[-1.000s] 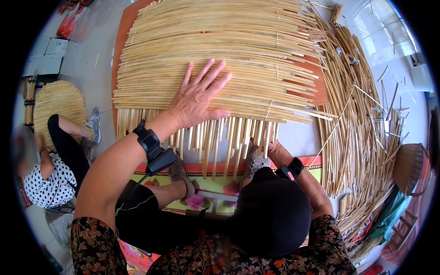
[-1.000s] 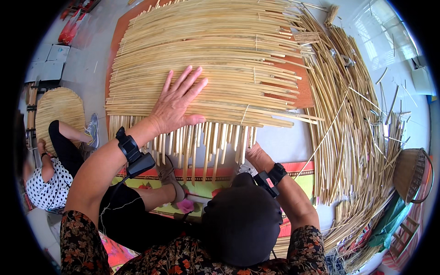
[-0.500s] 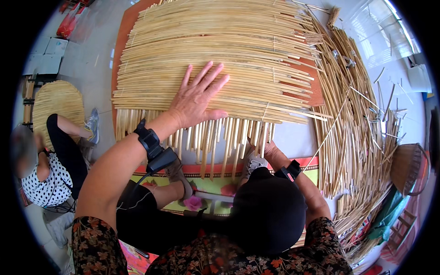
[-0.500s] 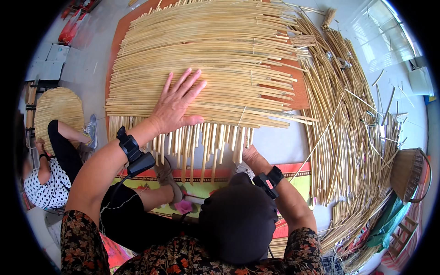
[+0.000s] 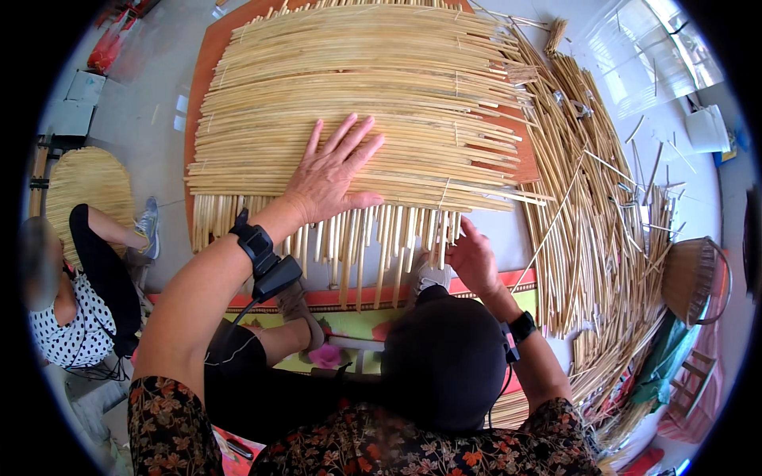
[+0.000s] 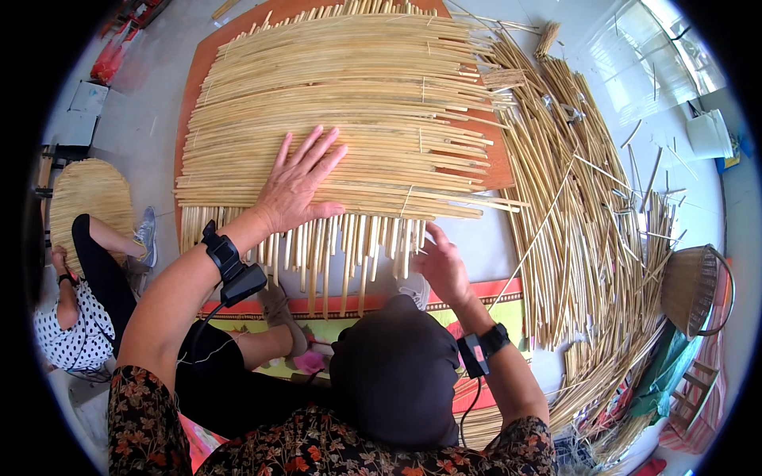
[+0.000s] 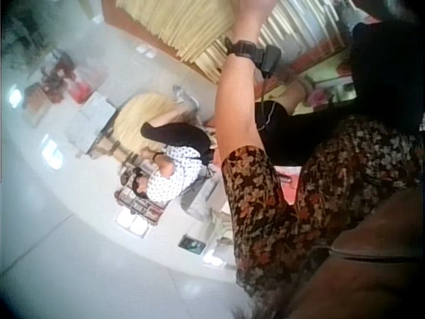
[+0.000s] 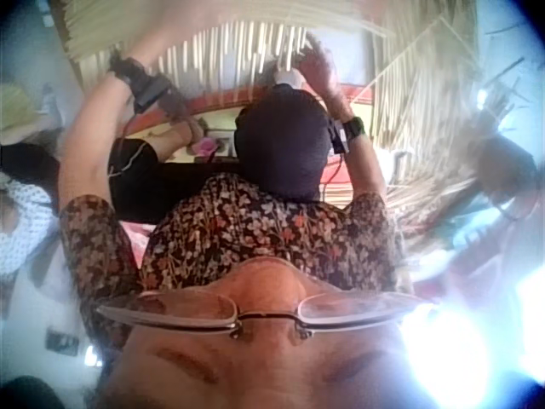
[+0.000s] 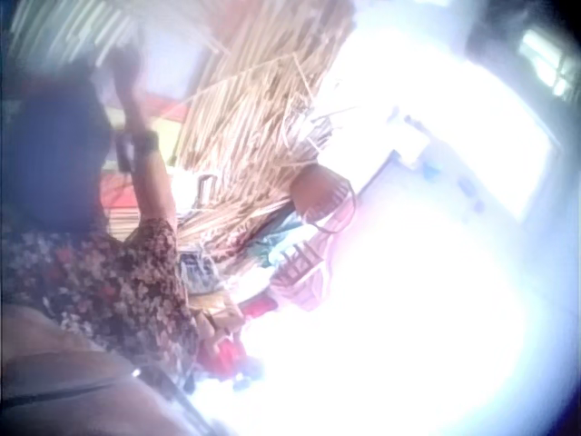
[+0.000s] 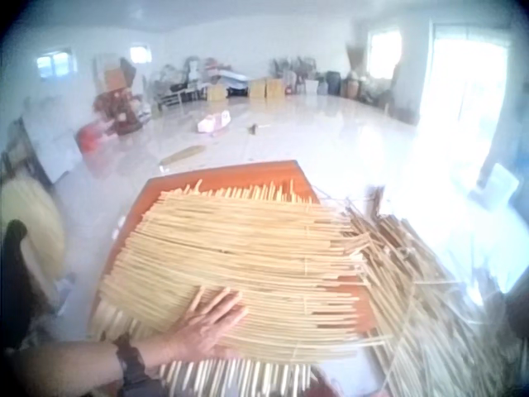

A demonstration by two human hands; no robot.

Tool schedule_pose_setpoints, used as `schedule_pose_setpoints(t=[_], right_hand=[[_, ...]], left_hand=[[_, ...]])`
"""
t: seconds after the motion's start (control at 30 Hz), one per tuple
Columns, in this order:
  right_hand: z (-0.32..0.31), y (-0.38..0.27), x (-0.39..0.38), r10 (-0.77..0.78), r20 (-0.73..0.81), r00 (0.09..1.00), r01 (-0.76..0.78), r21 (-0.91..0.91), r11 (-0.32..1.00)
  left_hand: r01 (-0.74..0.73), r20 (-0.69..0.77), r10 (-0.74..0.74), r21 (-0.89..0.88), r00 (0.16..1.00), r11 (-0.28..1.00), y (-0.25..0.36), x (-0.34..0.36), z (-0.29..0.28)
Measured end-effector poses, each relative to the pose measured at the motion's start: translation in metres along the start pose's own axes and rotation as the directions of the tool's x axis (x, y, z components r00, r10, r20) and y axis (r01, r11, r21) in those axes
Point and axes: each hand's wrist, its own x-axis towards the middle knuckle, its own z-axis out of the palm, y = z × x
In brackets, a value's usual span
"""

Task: The person assembles bamboo sticks into a flat mat using a needle and white thread. They align the sticks, bind them together with thread by hand, and trim the excess string using small shears.

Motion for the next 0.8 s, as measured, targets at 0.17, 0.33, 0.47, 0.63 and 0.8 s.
schedule_pose_setpoints(t=[0.17, 0.33, 0.47, 0.63, 0.8], right_hand=[[0.042, -0.024, -0.040, -0.306, -0.204, 0.930, 0.120, -0.618, 0.777], [0.095, -0.063, -0.058, -0.610, 0.209, 0.765, 0.214, -0.975, -0.066], [0.136, -0.081, -0.040, -0.424, 0.158, 0.892, 0.183, -0.983, 0.018], [0.110, -0.051, -0.041, -0.325, -0.441, 0.837, -0.149, -0.754, 0.640], [0.097, -0.039, -0.043, -0.597, -0.234, 0.767, -0.152, -0.971, 0.186]], left_hand=[[-0.003, -0.014, 0.002, -0.034, 1.000, 0.999, -0.001, -0.003, 0.000], [-0.009, -0.051, 0.007, -0.034, 0.999, 0.999, -0.002, -0.006, 0.002], [-0.005, -0.055, 0.003, -0.043, 0.999, 0.999, -0.003, -0.007, 0.001], [0.003, -0.076, -0.008, -0.067, 0.997, 0.998, -0.003, -0.007, 0.004], [0.006, -0.075, -0.011, -0.068, 0.997, 0.998, -0.005, -0.010, 0.006]])
